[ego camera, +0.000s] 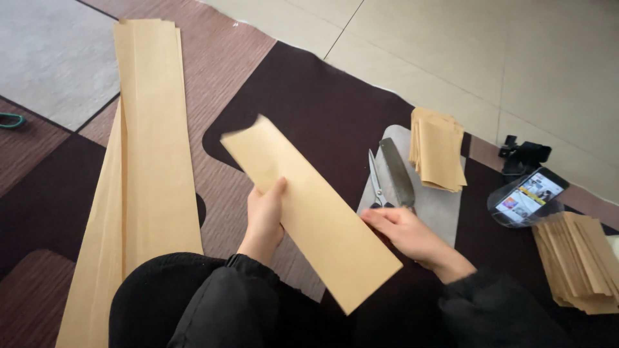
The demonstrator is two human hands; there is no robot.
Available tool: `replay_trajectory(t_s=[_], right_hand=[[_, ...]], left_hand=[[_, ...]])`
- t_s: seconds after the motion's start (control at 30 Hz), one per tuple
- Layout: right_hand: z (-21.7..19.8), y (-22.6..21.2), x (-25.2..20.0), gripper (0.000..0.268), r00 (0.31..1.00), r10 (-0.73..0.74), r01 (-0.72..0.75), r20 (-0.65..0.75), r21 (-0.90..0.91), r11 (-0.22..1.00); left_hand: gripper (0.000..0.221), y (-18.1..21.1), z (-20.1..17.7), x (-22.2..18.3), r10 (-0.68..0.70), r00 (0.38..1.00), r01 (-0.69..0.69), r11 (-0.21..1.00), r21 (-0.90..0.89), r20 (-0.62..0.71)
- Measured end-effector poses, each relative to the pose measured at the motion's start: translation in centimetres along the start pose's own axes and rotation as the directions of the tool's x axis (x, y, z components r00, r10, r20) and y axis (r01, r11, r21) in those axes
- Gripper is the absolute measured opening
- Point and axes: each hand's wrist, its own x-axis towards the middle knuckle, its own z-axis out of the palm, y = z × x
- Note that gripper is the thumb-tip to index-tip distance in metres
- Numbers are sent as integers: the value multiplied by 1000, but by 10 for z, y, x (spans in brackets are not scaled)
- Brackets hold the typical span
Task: Manually folding and creasing brown paper strips into sleeves using a knife and scissors.
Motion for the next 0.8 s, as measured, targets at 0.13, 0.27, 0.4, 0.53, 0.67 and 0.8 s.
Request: replay_trajectory(t_s=[0.13, 0.27, 0.4, 0.53, 0.67, 0.8], right_hand=[[-3, 1, -14, 32, 960, -245, 247, -132, -6, 969], [4, -3, -10, 54, 771, -617, 531, -158, -374, 760], [5, 9, 9, 29, 656, -751, 724, 77, -343, 598], [2, 15, 21, 24, 708, -702, 699, 85, -228, 678], [-26, 82, 69, 26, 811, -582, 571, 57, -287, 769], [34, -12, 14, 35, 929, -240, 162, -282, -274, 948]], left_hand=[[46, -9, 1, -3, -12, 996, 12, 1000, 0, 84], [38, -29, 6, -4, -146, 968, 145, 989, 20, 204], [47, -39, 13, -6, -293, 912, 284, 956, 72, 286], [51, -32, 17, -13, -296, 906, 300, 953, 35, 303], [49, -12, 30, -27, -212, 916, 217, 976, 22, 341], [41, -22, 31, -20, -136, 929, 148, 989, -8, 345]])
